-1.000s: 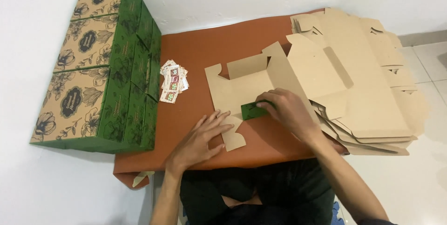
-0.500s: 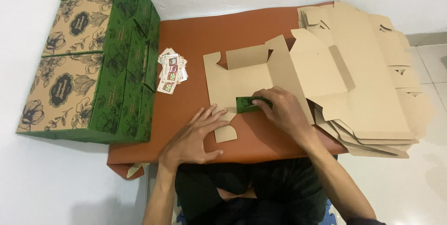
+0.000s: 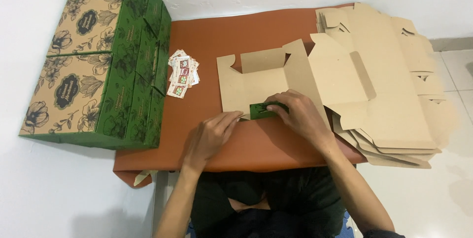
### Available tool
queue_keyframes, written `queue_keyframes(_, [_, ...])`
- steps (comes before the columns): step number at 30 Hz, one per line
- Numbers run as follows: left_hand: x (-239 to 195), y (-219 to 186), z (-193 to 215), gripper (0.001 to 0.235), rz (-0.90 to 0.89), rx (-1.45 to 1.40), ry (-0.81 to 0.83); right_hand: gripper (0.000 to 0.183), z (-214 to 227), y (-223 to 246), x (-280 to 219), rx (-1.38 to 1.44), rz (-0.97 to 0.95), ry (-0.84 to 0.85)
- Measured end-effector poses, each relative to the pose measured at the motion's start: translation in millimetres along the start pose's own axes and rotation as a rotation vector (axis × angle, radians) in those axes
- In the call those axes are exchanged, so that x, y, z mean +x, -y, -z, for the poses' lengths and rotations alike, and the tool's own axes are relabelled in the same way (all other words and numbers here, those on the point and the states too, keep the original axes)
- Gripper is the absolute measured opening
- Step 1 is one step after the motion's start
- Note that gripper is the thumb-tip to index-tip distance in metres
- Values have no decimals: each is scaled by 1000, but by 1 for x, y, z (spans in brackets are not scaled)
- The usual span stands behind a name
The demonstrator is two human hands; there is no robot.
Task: Assembling cardboard boxes by folding flat templates and applying stickers.
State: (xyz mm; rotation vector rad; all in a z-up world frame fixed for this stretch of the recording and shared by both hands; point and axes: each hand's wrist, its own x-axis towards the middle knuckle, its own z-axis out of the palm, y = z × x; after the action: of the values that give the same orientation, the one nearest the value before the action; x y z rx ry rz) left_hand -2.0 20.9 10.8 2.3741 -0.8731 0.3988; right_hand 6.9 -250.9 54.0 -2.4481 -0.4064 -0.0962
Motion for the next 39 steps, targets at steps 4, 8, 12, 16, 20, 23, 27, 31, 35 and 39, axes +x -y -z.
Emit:
queue_keyframes(4, [12, 4, -33, 24, 20, -80, -161, 12, -3, -4, -1, -8, 14, -11])
queue_keyframes(8, [21, 2, -45, 25, 35, -165, -211, 12, -5, -13, -3, 13, 63, -6])
queue_keyframes(12, [33, -15, -39, 20, -23, -90, -245, 14, -7, -16, -4, 19, 114, -28])
queue_keyframes(16, [39, -21, -41, 19, -68, -18, -296, 15, -2, -13, -5, 25, 108, -13])
queue_keyframes(20, [44, -25, -35, 21, -86, 3, -208, 16, 8, -5, -6, 35, 116, 39])
queue_keyframes(23, [44, -26, -36, 19, -71, -20, -151, 16, 5, -7, -6, 48, 103, 38])
queue_keyframes(27, [47, -28, -32, 17, -73, -45, -151, 14, -3, -12, -4, 67, 98, 7])
queue_keyframes(31, [48, -25, -41, 16, -54, -98, -223, 17, -3, -15, -3, 62, 83, 19])
queue_keyframes(35, [51, -23, -44, 12, -52, -138, -218, 20, 2, -13, -4, 66, 74, 69])
queue_keyframes(39, [54, -19, -44, 14, -61, -130, -204, 24, 4, -12, -3, 107, 37, 72])
